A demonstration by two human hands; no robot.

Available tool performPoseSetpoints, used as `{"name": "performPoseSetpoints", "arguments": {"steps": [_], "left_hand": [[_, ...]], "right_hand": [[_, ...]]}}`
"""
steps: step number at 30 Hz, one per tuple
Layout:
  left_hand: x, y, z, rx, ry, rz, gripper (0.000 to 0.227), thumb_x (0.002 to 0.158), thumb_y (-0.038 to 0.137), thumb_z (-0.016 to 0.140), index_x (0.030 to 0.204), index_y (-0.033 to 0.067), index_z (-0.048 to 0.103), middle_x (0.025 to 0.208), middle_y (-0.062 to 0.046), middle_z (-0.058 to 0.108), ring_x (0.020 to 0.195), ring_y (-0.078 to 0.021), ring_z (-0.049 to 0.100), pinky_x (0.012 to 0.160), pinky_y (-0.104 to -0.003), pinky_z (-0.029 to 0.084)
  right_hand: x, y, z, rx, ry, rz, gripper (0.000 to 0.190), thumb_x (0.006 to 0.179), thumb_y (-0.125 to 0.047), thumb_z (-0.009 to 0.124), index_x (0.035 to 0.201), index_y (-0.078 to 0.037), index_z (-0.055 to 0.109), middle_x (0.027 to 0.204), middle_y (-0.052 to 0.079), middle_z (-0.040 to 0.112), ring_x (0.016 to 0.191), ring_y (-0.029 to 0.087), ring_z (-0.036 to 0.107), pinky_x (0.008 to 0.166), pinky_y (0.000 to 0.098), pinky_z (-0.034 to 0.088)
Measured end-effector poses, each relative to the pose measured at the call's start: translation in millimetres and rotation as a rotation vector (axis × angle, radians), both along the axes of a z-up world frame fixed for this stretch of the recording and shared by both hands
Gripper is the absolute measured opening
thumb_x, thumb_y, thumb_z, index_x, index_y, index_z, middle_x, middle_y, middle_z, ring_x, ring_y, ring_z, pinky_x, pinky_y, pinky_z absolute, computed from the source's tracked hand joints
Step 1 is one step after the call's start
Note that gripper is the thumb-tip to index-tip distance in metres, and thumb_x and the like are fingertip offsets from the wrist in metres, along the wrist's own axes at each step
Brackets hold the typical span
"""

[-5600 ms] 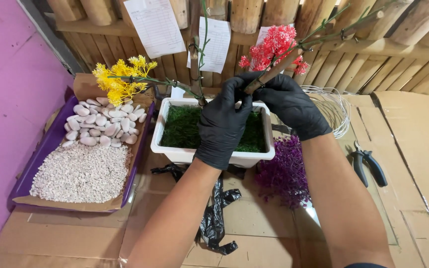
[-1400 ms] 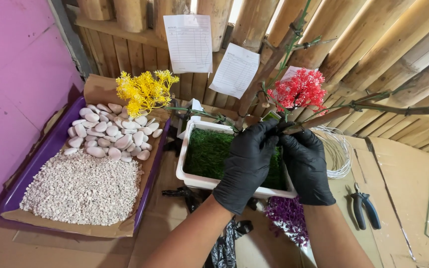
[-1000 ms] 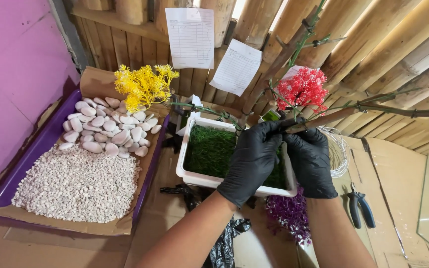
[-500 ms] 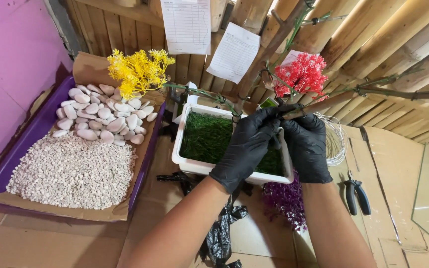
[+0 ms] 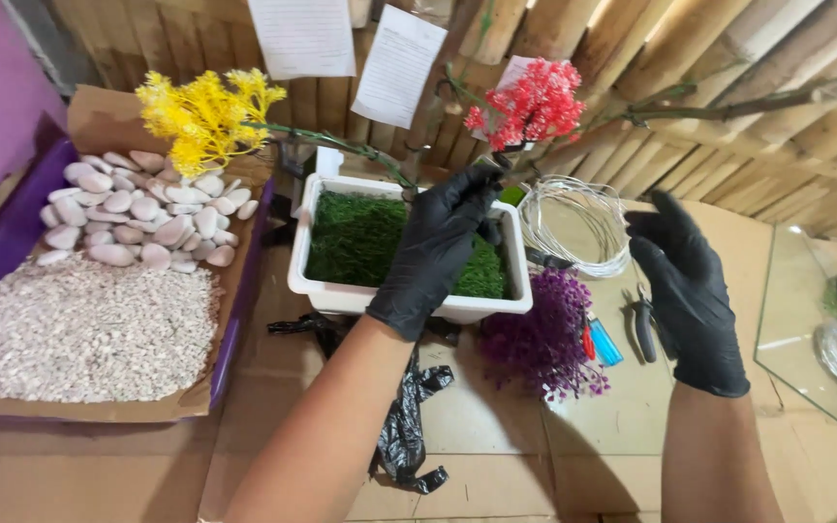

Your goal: The person wraps black tape around the branches of a small bonsai tree in a white pot. They use a lighter to seal the end of the tape and continue wrapping other branches.

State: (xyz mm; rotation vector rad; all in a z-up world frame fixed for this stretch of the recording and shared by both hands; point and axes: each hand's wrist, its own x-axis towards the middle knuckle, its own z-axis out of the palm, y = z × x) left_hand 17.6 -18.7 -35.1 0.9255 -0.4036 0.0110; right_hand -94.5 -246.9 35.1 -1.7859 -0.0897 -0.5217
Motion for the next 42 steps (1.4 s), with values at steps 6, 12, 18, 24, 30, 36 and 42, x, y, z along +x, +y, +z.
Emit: {"name": "performPoseSetpoints", "arguments": {"steps": [6, 12, 18, 24, 30, 36, 42], "left_hand": [[-2, 2, 4, 0.027, -0.001, 0.028, 0.025, 0.098, 0.013, 0.068, 0.122, 0.0062, 0.071, 0.096, -0.006, 0.074, 0.054, -0.0171, 0.064, 0.055, -0.03, 0.054], [-5, 7, 10, 0.003, -0.005, 0.032, 0.027, 0.097, 0.012, 0.069, 0.123, 0.0051, 0.071, 0.099, -0.011, 0.076, 0.054, -0.018, 0.064, 0.054, -0.031, 0.055], [0, 9, -7, -0.071, -0.065, -0.06, 0.038, 0.101, 0.005, 0.057, 0.138, 0.0039, 0.064, 0.127, -0.014, 0.071, 0.084, -0.0191, 0.068, 0.064, -0.034, 0.061], [-4, 15, -6, 0.027, -0.219, -0.022, 0.04, 0.106, 0.017, 0.046, 0.141, 0.0048, 0.061, 0.121, -0.01, 0.074, 0.061, -0.0172, 0.07, 0.063, -0.031, 0.054], [8, 1, -24, -0.062, -0.206, -0.032, 0.034, 0.107, 0.013, 0.047, 0.136, 0.0061, 0.063, 0.127, -0.016, 0.071, 0.054, -0.02, 0.063, 0.051, -0.033, 0.051], [36, -14, -48, -0.375, -0.077, -0.233, 0.032, 0.103, 0.006, 0.059, 0.133, -0.0036, 0.064, 0.124, -0.028, 0.066, 0.054, -0.0373, 0.065, 0.047, -0.041, 0.057], [-9, 32, 2, -0.113, -0.098, -0.172, 0.039, 0.108, 0.006, 0.047, 0.136, -0.019, 0.057, 0.117, -0.038, 0.066, 0.076, -0.0398, 0.067, 0.076, -0.017, 0.056]], "right_hand": [[-9, -68, -70, -1.173, 0.852, -0.289, 0.046, 0.096, -0.046, 0.062, 0.137, -0.028, 0.066, 0.14, -0.001, 0.068, 0.126, 0.027, 0.066, 0.105, 0.044, 0.054], [-12, -59, -101, -0.938, 0.789, -0.366, 0.026, 0.091, -0.028, 0.067, 0.111, -0.021, 0.082, 0.1, 0.01, 0.08, 0.098, 0.026, 0.072, 0.081, 0.0365, 0.05], [-47, -66, -82, -0.107, 0.312, -0.313, 0.025, 0.092, 0.007, 0.066, 0.114, 0.002, 0.056, 0.108, 0.018, 0.069, 0.092, 0.024, 0.063, 0.076, 0.0354, 0.047], [-63, 84, -11, 0.087, 0.077, 0.076, 0.029, 0.105, -0.013, 0.055, 0.13, 0.001, 0.059, 0.085, 0.011, 0.059, 0.074, 0.021, 0.056, 0.071, 0.032, 0.049], [-28, 148, 1, -0.834, -0.158, -0.373, 0.04, 0.101, -0.029, 0.073, 0.136, -0.014, 0.06, 0.079, 0.014, 0.068, 0.077, 0.043, 0.069, 0.065, 0.0521, 0.053], [-12, 159, 17, -0.925, -0.341, -0.419, 0.035, 0.097, -0.014, 0.082, 0.13, -0.013, 0.07, 0.102, 0.015, 0.074, 0.097, 0.043, 0.071, 0.075, 0.0508, 0.058], [-1, 170, 23, -1.039, -0.405, -0.467, 0.024, 0.096, -0.021, 0.091, 0.108, -0.011, 0.074, 0.083, 0.011, 0.07, 0.08, 0.037, 0.072, 0.068, 0.044, 0.059]]}}
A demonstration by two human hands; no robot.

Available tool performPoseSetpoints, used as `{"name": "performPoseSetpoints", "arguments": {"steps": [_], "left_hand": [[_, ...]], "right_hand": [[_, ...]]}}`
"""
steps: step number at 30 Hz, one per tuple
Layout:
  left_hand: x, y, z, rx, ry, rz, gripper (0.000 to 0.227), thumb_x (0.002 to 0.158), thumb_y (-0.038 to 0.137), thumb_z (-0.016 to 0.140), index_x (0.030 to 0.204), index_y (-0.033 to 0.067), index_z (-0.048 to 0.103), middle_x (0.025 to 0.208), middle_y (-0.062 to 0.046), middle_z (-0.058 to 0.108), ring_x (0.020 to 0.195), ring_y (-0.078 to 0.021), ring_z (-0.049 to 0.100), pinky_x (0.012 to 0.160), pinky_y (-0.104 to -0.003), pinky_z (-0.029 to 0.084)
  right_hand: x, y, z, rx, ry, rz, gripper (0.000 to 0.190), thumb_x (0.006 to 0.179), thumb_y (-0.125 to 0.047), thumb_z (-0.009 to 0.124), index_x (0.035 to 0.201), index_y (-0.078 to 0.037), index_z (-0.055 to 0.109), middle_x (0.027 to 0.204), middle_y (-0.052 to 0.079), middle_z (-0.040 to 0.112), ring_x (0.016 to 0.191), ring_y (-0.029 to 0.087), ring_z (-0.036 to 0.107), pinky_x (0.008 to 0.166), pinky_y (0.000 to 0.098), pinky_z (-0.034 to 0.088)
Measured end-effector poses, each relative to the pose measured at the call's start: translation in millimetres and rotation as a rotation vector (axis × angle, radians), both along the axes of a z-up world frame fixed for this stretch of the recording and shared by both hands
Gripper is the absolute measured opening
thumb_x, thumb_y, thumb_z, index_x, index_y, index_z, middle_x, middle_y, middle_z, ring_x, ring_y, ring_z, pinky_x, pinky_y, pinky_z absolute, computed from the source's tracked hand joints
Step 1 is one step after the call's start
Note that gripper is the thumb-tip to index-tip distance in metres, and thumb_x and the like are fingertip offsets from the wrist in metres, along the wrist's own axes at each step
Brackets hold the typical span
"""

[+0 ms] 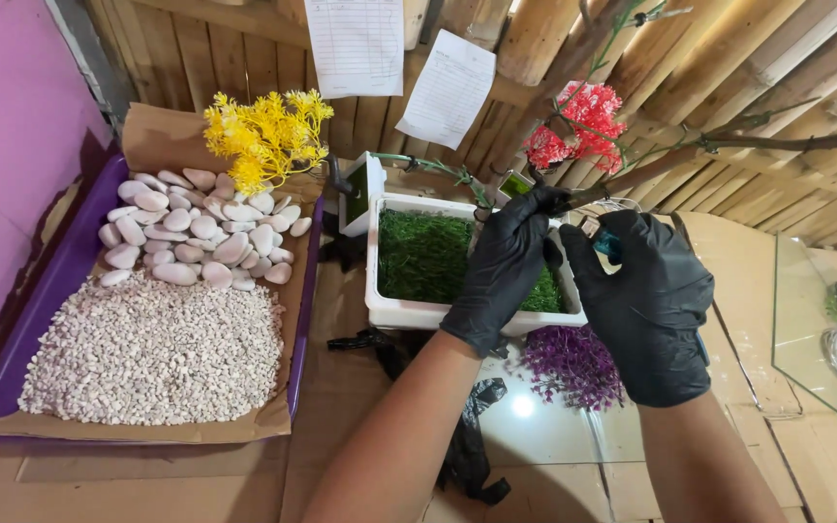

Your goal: The person wraps black tape around the branches of a small bonsai tree in a white pot. They use a lighter to seal the end of the tape and continue wrapping other branches.

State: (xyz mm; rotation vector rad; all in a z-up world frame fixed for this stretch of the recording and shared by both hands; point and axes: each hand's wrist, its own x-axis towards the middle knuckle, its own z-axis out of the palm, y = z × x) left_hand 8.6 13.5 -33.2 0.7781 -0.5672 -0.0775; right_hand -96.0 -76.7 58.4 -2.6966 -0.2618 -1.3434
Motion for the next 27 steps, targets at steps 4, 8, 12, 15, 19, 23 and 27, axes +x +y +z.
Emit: {"name": "performPoseSetpoints", "arguments": {"steps": [4, 8, 12, 15, 19, 23, 27], "left_hand": [[3, -12, -11, 0.186, -0.096, 0.267, 0.029, 0.106, 0.022, 0.054, 0.131, 0.0172, 0.068, 0.12, -0.003, 0.074, 0.083, -0.014, 0.072, 0.076, -0.028, 0.061], [1, -11, -7, 0.11, -0.083, 0.194, 0.036, 0.106, 0.019, 0.045, 0.135, 0.006, 0.064, 0.125, -0.01, 0.072, 0.058, -0.0133, 0.067, 0.057, -0.028, 0.055], [3, -22, -21, -0.018, -0.099, 0.221, 0.03, 0.111, 0.021, 0.052, 0.133, 0.0074, 0.066, 0.122, -0.005, 0.072, 0.065, -0.0113, 0.065, 0.062, -0.028, 0.053], [6, -28, -27, -0.134, -0.133, 0.256, 0.034, 0.108, 0.026, 0.06, 0.136, 0.0071, 0.065, 0.135, -0.011, 0.069, 0.126, -0.0211, 0.066, 0.091, -0.032, 0.059], [0, -20, -22, -0.103, -0.123, 0.216, 0.028, 0.11, 0.017, 0.057, 0.135, 0.0112, 0.067, 0.136, -0.007, 0.07, 0.11, -0.0122, 0.064, 0.082, -0.028, 0.054], [-4, -17, -18, -0.041, -0.135, 0.24, 0.03, 0.11, 0.026, 0.058, 0.135, 0.0122, 0.068, 0.133, -0.006, 0.072, 0.103, -0.0087, 0.066, 0.079, -0.025, 0.053], [-8, -18, -12, -0.052, -0.031, 0.185, 0.027, 0.108, 0.025, 0.059, 0.131, 0.015, 0.071, 0.112, 0.001, 0.076, 0.066, -0.0049, 0.056, 0.053, -0.025, 0.04]], "right_hand": [[9, -4, 7, -0.136, 0.054, -0.229, 0.037, 0.091, -0.042, 0.084, 0.112, -0.017, 0.066, 0.087, 0.008, 0.067, 0.082, 0.037, 0.069, 0.062, 0.0493, 0.053], [9, -12, 39, -0.459, -0.001, -0.158, 0.032, 0.098, -0.039, 0.081, 0.111, -0.017, 0.061, 0.103, 0.006, 0.061, 0.097, 0.035, 0.065, 0.066, 0.0504, 0.051], [36, -40, 73, -0.763, 0.042, -0.036, 0.033, 0.102, -0.045, 0.077, 0.103, -0.018, 0.059, 0.1, 0.005, 0.059, 0.095, 0.029, 0.062, 0.066, 0.0451, 0.051], [57, -57, 84, -0.727, 0.056, 0.097, 0.042, 0.1, -0.038, 0.086, 0.126, -0.018, 0.059, 0.098, 0.008, 0.059, 0.075, 0.029, 0.063, 0.064, 0.0436, 0.053], [75, -67, 90, -0.988, 0.026, 0.043, 0.055, 0.084, -0.062, 0.071, 0.122, -0.021, 0.065, 0.104, 0.0, 0.066, 0.094, 0.024, 0.067, 0.076, 0.0391, 0.057], [70, -70, 92, -0.933, 0.031, 0.063, 0.049, 0.089, -0.059, 0.074, 0.119, -0.022, 0.059, 0.098, 0.002, 0.062, 0.085, 0.029, 0.066, 0.068, 0.0435, 0.054], [83, -74, 93, -0.875, 0.077, 0.212, 0.047, 0.087, -0.056, 0.077, 0.11, -0.018, 0.06, 0.096, 0.005, 0.062, 0.087, 0.03, 0.066, 0.067, 0.0454, 0.053]]}}
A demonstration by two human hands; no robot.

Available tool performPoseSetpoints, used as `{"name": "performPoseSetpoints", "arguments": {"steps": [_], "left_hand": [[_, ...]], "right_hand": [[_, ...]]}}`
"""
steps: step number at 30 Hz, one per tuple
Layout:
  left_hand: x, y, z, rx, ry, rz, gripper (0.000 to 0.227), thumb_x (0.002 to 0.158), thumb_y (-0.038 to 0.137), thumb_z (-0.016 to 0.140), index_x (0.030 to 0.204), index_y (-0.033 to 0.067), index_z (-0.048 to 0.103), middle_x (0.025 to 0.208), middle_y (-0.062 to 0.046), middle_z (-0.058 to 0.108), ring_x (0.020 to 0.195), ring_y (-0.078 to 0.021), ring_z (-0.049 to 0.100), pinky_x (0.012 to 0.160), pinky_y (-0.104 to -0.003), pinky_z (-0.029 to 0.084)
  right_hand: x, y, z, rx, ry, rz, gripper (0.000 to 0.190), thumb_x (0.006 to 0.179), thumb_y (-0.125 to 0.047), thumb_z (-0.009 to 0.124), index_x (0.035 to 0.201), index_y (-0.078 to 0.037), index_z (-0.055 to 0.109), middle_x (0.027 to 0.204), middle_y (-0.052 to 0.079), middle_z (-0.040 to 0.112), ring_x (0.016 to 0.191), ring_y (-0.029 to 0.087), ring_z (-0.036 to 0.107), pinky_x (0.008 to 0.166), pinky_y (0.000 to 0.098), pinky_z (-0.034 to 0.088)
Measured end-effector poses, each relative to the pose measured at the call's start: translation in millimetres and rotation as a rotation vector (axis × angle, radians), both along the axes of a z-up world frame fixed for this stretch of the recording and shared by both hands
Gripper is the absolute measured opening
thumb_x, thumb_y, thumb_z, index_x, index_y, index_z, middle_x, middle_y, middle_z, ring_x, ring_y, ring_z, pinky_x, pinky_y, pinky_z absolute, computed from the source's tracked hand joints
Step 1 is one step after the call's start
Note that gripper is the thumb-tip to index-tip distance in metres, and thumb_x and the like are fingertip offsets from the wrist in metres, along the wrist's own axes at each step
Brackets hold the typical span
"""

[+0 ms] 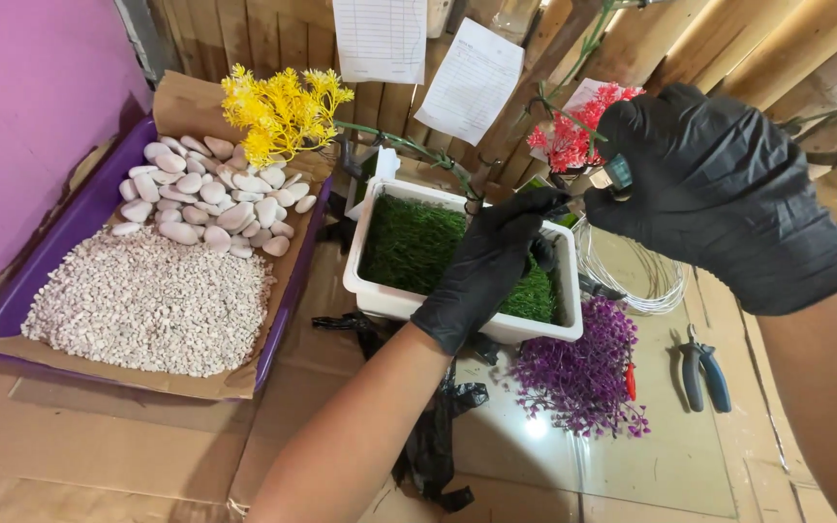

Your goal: The person wraps black tape around the branches of a small bonsai tree in a white pot. They use a lighter to seal the end of the tape and continue wrapping other branches.

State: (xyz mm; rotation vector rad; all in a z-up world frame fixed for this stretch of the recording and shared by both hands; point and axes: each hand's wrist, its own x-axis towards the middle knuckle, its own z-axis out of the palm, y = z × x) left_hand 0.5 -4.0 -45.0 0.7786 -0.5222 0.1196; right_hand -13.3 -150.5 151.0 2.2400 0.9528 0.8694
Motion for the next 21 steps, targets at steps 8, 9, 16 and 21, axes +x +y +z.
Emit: {"name": "performPoseSetpoints", "arguments": {"steps": [8, 9, 16, 21], "left_hand": [[5, -5, 0, -0.006, 0.063, -0.041, 0.029, 0.101, 0.02, 0.061, 0.127, 0.0122, 0.072, 0.106, -0.005, 0.076, 0.061, -0.0127, 0.063, 0.054, -0.028, 0.035], [6, -5, -1, -0.004, 0.062, -0.04, 0.029, 0.101, 0.02, 0.061, 0.127, 0.0122, 0.072, 0.106, -0.005, 0.076, 0.061, -0.0127, 0.063, 0.054, -0.028, 0.035], [64, -20, -55, -0.085, 0.07, -0.349, 0.045, 0.098, 0.046, 0.05, 0.112, 0.0077, 0.069, 0.102, -0.016, 0.074, 0.065, -0.0208, 0.065, 0.056, -0.033, 0.036], [5, -4, -4, -0.045, 0.008, -0.072, 0.03, 0.105, 0.023, 0.061, 0.132, 0.0112, 0.069, 0.114, -0.005, 0.075, 0.064, -0.0116, 0.064, 0.054, -0.027, 0.034]], "right_hand": [[5, -9, -4, 0.004, -0.039, 0.078, 0.045, 0.085, -0.047, 0.076, 0.118, -0.021, 0.059, 0.099, -0.001, 0.064, 0.089, 0.027, 0.068, 0.071, 0.0418, 0.058], [5, -11, -5, 0.006, -0.04, 0.079, 0.045, 0.085, -0.047, 0.076, 0.118, -0.021, 0.059, 0.099, -0.001, 0.064, 0.089, 0.027, 0.068, 0.071, 0.0418, 0.058], [7, -6, 0, -0.028, -0.01, 0.068, 0.063, 0.079, -0.053, 0.078, 0.122, -0.011, 0.061, 0.109, 0.008, 0.066, 0.091, 0.032, 0.068, 0.075, 0.0434, 0.058], [4, -13, -1, -0.008, 0.033, 0.107, 0.055, 0.082, -0.038, 0.079, 0.127, -0.012, 0.062, 0.114, 0.008, 0.066, 0.099, 0.032, 0.068, 0.082, 0.0438, 0.06]]}}
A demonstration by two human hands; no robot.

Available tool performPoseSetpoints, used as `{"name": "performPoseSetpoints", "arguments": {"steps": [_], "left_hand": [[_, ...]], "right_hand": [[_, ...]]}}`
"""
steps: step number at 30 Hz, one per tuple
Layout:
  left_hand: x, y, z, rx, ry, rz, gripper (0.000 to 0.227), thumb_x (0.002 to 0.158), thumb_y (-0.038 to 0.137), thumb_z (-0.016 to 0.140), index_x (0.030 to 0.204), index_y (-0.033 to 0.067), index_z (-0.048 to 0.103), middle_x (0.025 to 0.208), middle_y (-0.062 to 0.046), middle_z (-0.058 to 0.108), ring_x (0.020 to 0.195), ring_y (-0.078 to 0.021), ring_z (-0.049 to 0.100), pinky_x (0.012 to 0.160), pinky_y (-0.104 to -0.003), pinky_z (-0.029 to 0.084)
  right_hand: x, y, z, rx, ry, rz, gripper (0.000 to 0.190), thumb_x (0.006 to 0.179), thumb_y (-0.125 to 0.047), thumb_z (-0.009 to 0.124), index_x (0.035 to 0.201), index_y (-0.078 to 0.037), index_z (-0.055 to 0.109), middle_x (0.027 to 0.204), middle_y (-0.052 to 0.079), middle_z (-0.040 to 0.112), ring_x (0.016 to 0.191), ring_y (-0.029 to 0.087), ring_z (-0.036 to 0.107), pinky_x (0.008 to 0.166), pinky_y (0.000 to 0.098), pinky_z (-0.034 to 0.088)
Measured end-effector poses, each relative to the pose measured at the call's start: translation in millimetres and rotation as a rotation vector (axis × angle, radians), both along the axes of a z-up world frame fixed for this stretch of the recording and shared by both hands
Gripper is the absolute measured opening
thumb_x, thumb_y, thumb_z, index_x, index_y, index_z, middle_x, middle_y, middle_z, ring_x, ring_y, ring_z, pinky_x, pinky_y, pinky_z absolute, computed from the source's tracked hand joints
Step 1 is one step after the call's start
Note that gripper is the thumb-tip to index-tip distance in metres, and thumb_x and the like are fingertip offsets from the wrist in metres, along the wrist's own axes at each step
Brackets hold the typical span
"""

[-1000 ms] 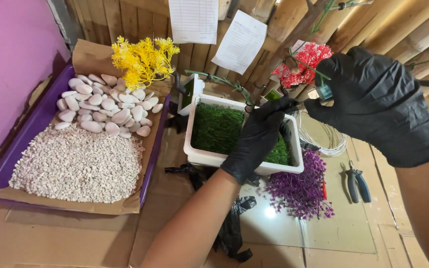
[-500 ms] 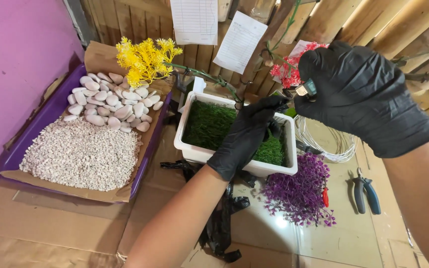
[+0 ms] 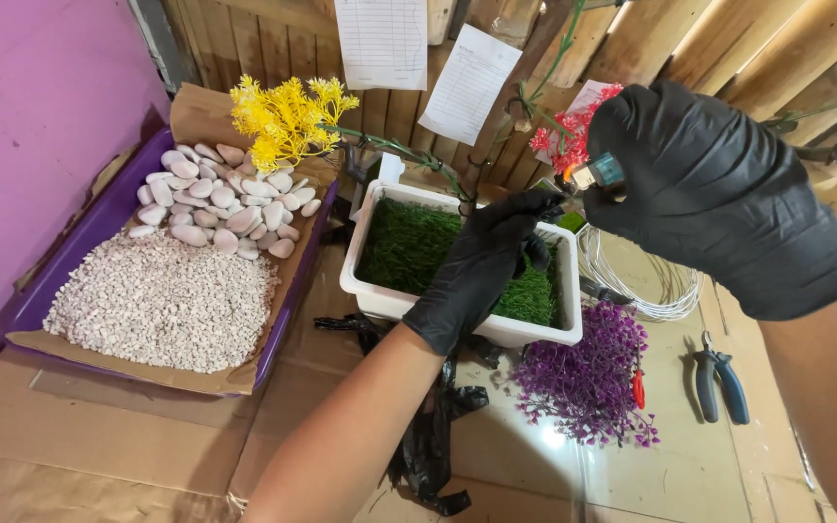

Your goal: The person wraps black tape around the branches of a small bonsai tree in a white pot. They use a lighter to seal the end of the tape and continue wrapping other branches.

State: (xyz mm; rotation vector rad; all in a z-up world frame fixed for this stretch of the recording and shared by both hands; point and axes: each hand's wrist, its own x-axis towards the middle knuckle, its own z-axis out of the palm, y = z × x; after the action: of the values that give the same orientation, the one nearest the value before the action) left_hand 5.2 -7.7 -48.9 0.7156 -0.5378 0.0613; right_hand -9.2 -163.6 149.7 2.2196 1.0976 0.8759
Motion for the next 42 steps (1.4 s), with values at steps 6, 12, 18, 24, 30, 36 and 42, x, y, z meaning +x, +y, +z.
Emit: {"name": "performPoseSetpoints", "arguments": {"steps": [6, 12, 18, 24, 30, 36, 42], "left_hand": [[-5, 4, 4, 0.028, -0.011, 0.007, 0.03, 0.106, 0.019, 0.059, 0.134, 0.0107, 0.069, 0.117, -0.004, 0.074, 0.066, -0.0097, 0.062, 0.057, -0.025, 0.035], [-9, 8, 11, 0.087, -0.044, 0.014, 0.034, 0.108, 0.023, 0.056, 0.138, 0.0096, 0.065, 0.096, -0.004, 0.073, 0.068, -0.0082, 0.059, 0.057, -0.026, 0.035], [-4, 8, 15, 0.128, 0.049, 0.002, 0.034, 0.105, 0.015, 0.053, 0.136, 0.008, 0.066, 0.132, -0.01, 0.069, 0.065, -0.0136, 0.062, 0.052, -0.025, 0.037], [-4, 11, 8, 0.195, -0.074, 0.045, 0.045, 0.107, 0.033, 0.052, 0.142, 0.0055, 0.056, 0.13, -0.01, 0.067, 0.073, -0.0149, 0.067, 0.064, -0.031, 0.047], [-9, 15, 13, 0.357, -0.095, 0.199, 0.05, 0.106, 0.045, 0.05, 0.142, 0.0108, 0.058, 0.123, -0.004, 0.071, 0.072, -0.0088, 0.057, 0.064, -0.028, 0.05], [-6, 10, 12, 0.239, -0.097, 0.099, 0.053, 0.107, 0.041, 0.051, 0.145, 0.0049, 0.054, 0.133, -0.01, 0.067, 0.072, -0.0136, 0.069, 0.057, -0.028, 0.049], [-5, 9, 15, 0.245, -0.027, 0.102, 0.039, 0.107, 0.024, 0.05, 0.137, 0.0026, 0.061, 0.104, -0.009, 0.072, 0.069, -0.0149, 0.069, 0.056, -0.028, 0.046]], "right_hand": [[-33, 14, 7, 0.14, 0.055, -0.026, 0.03, 0.098, -0.027, 0.078, 0.117, -0.011, 0.062, 0.11, 0.005, 0.062, 0.097, 0.028, 0.066, 0.078, 0.0413, 0.057], [-63, 25, -18, 0.487, 0.169, -0.136, 0.04, 0.097, -0.024, 0.091, 0.12, -0.011, 0.061, 0.105, 0.01, 0.062, 0.084, 0.03, 0.066, 0.066, 0.0461, 0.054], [-72, 36, -60, 0.595, 0.064, -0.204, 0.03, 0.097, -0.021, 0.079, 0.115, -0.002, 0.064, 0.111, 0.019, 0.055, 0.095, 0.039, 0.06, 0.071, 0.0501, 0.052], [-66, 47, -88, 0.828, 0.02, -0.304, 0.042, 0.094, -0.028, 0.085, 0.116, -0.003, 0.059, 0.11, 0.017, 0.055, 0.091, 0.037, 0.061, 0.067, 0.0509, 0.052], [-69, 53, -96, 0.946, 0.056, -0.275, 0.033, 0.097, -0.028, 0.083, 0.11, -0.004, 0.064, 0.103, 0.016, 0.061, 0.083, 0.038, 0.065, 0.066, 0.0501, 0.05], [-67, 53, -91, 0.894, 0.011, -0.237, 0.037, 0.097, -0.025, 0.088, 0.114, -0.003, 0.063, 0.108, 0.015, 0.062, 0.088, 0.035, 0.068, 0.067, 0.0477, 0.052], [-69, 59, -85, 0.845, -0.001, -0.239, 0.038, 0.095, -0.022, 0.09, 0.111, -0.002, 0.062, 0.105, 0.015, 0.063, 0.084, 0.036, 0.065, 0.063, 0.0488, 0.049]]}}
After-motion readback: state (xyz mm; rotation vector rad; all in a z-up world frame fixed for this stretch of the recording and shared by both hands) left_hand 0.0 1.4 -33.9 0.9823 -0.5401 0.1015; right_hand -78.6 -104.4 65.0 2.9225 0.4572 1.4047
